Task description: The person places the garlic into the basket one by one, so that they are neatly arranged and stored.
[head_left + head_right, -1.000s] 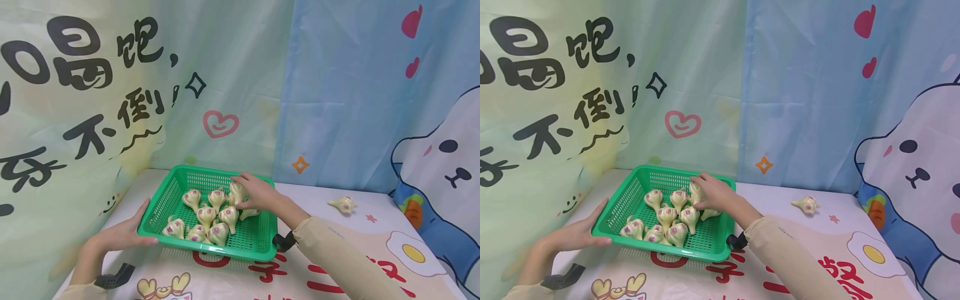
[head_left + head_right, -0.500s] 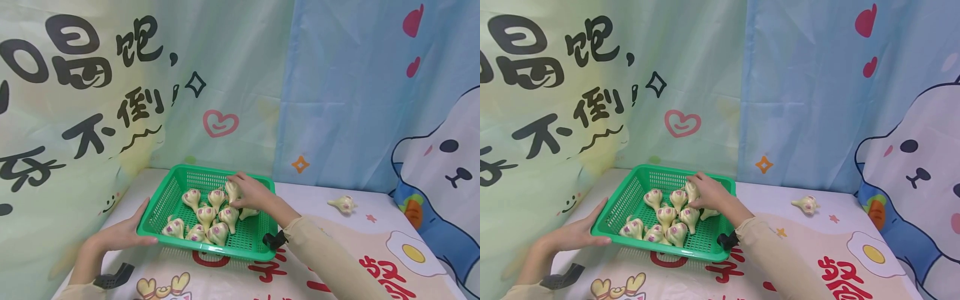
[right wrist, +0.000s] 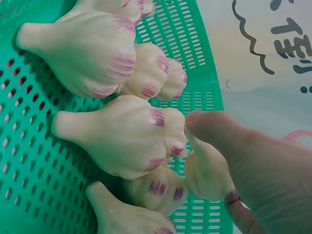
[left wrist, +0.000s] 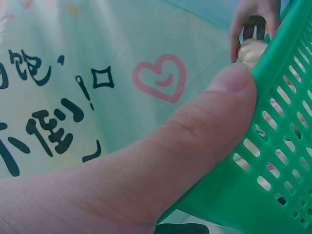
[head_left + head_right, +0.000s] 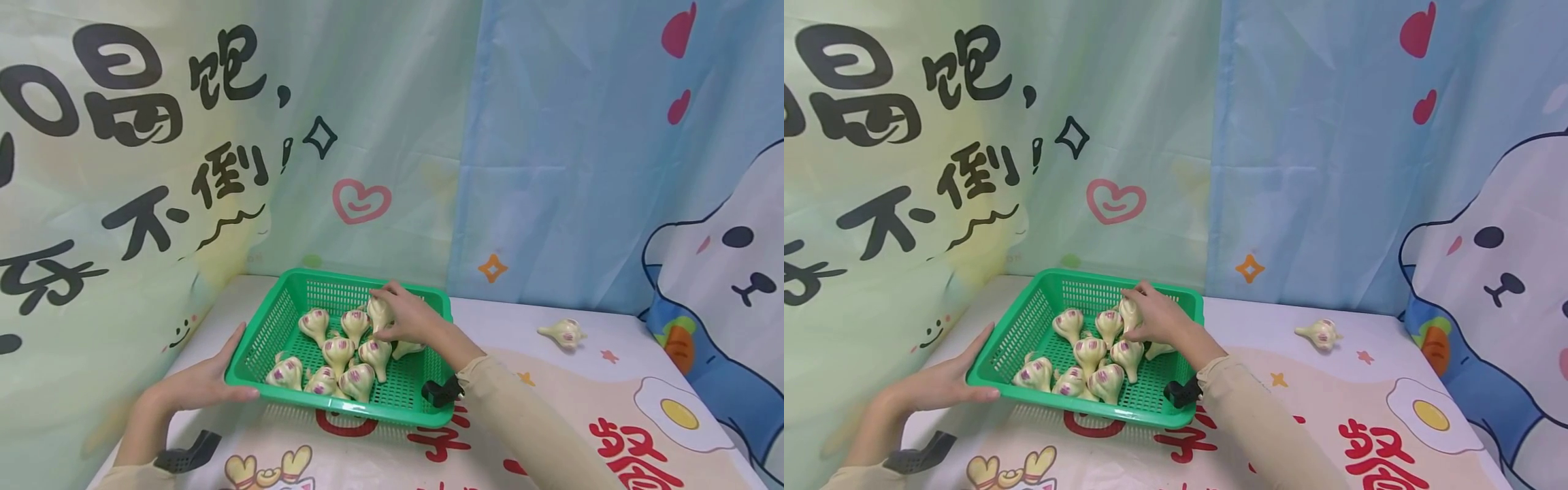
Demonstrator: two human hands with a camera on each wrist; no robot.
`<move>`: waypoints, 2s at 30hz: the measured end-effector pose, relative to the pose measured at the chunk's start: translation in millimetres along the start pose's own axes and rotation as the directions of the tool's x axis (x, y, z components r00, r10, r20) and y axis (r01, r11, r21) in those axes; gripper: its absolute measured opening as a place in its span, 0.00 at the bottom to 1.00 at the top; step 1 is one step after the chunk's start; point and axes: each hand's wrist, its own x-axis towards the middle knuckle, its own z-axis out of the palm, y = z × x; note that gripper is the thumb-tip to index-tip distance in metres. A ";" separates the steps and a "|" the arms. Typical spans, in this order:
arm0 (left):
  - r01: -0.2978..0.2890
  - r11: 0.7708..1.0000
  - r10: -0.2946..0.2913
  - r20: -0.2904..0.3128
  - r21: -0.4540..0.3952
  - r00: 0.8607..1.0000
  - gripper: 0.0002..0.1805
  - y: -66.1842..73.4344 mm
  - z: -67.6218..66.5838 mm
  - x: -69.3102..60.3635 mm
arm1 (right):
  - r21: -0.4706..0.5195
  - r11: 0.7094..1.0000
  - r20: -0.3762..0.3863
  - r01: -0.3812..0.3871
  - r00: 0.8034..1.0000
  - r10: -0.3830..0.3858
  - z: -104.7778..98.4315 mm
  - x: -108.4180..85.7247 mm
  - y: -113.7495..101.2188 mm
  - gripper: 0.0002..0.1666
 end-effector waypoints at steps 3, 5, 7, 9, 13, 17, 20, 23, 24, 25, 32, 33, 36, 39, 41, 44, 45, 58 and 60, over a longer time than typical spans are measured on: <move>-0.001 1.000 0.001 0.005 -0.003 1.000 0.64 1.3 0.1 0.1 | -0.001 1.000 0.006 0.005 1.000 -0.005 3.7 0.9 1.3 0.49; -0.007 1.000 0.007 0.006 -0.005 1.000 0.64 2.2 0.0 0.0 | -0.003 1.000 0.013 0.012 1.000 -0.012 6.9 1.8 1.5 0.50; -0.008 1.000 0.008 0.005 -0.004 1.000 0.64 2.7 0.3 0.0 | -0.001 1.000 0.017 0.026 1.000 -0.026 10.4 2.5 1.3 0.49; -0.011 1.000 0.011 0.002 0.002 1.000 0.64 2.1 0.6 0.4 | 0.000 0.999 0.019 0.039 0.999 -0.039 13.9 3.2 0.5 0.49; -0.013 1.000 0.013 0.000 0.003 1.000 0.64 0.3 1.8 1.9 | 0.004 0.999 0.014 0.050 0.999 -0.050 19.2 4.1 -2.4 0.49; -0.004 1.000 0.004 -0.001 -0.008 1.000 0.65 -0.4 2.8 2.5 | -0.002 0.999 0.015 0.044 0.999 -0.044 22.2 5.2 -6.3 0.49; -0.009 1.000 0.009 -0.005 -0.001 1.000 0.65 0.1 2.3 2.0 | -0.012 0.999 0.019 0.039 0.999 -0.039 23.6 6.5 -9.5 0.49; -0.013 1.000 0.013 -0.007 0.010 1.000 0.65 0.6 1.5 0.9 | -0.036 0.999 0.047 0.036 0.998 -0.034 25.3 7.0 -12.9 0.49; -0.015 1.000 0.015 -0.009 0.013 1.000 0.65 0.6 1.4 0.5 | -0.049 0.998 0.062 0.035 0.998 -0.032 26.5 7.5 -13.7 0.49; -0.014 1.000 0.014 -0.010 0.015 1.000 0.65 0.6 1.4 0.2 | -0.062 0.997 0.074 0.036 0.997 -0.032 27.6 7.7 -14.5 0.48; -0.004 1.000 0.004 -0.005 0.006 1.000 0.65 0.8 1.2 -0.4 | -0.143 0.987 0.109 0.069 0.993 -0.053 35.1 9.8 -16.8 0.48; 0.000 1.000 0.000 -0.002 0.002 1.000 0.65 1.2 1.2 -0.4 | -0.146 0.986 0.113 0.076 0.992 -0.060 35.6 9.8 -17.2 0.48; 0.005 1.000 -0.005 0.004 -0.004 1.000 0.65 1.9 0.8 -0.5 | -0.166 0.982 0.125 0.094 0.989 -0.074 37.0 10.4 -18.3 0.48; 0.013 1.000 -0.013 0.005 -0.007 1.000 0.65 1.9 0.8 -0.7 | -0.189 0.977 0.133 0.094 0.989 -0.070 37.3 10.8 -19.5 0.48; 0.006 1.000 -0.006 0.004 -0.002 1.000 0.65 1.5 0.3 -0.6 | -0.205 0.974 0.137 0.094 0.988 -0.067 37.6 11.4 -20.0 0.49; 0.000 1.000 0.000 0.002 0.005 1.000 0.65 1.0 0.0 -0.1 | -0.224 0.970 0.140 0.095 0.988 -0.064 38.2 12.2 -19.8 0.49; 0.000 1.000 0.000 0.001 0.006 1.000 0.65 0.7 0.1 0.2 | -0.230 0.969 0.139 0.095 0.988 -0.064 38.6 12.5 -19.5 0.50; 0.006 1.000 -0.006 -0.003 0.007 1.000 0.65 -1.6 0.8 -0.1 | -0.247 0.964 0.133 0.096 0.989 -0.064 43.6 15.6 -18.6 0.47; 0.001 1.000 -0.001 -0.005 0.008 1.000 0.65 -1.2 0.7 0.1 | -0.241 0.966 0.135 0.094 0.989 -0.063 43.1 14.3 -18.3 0.47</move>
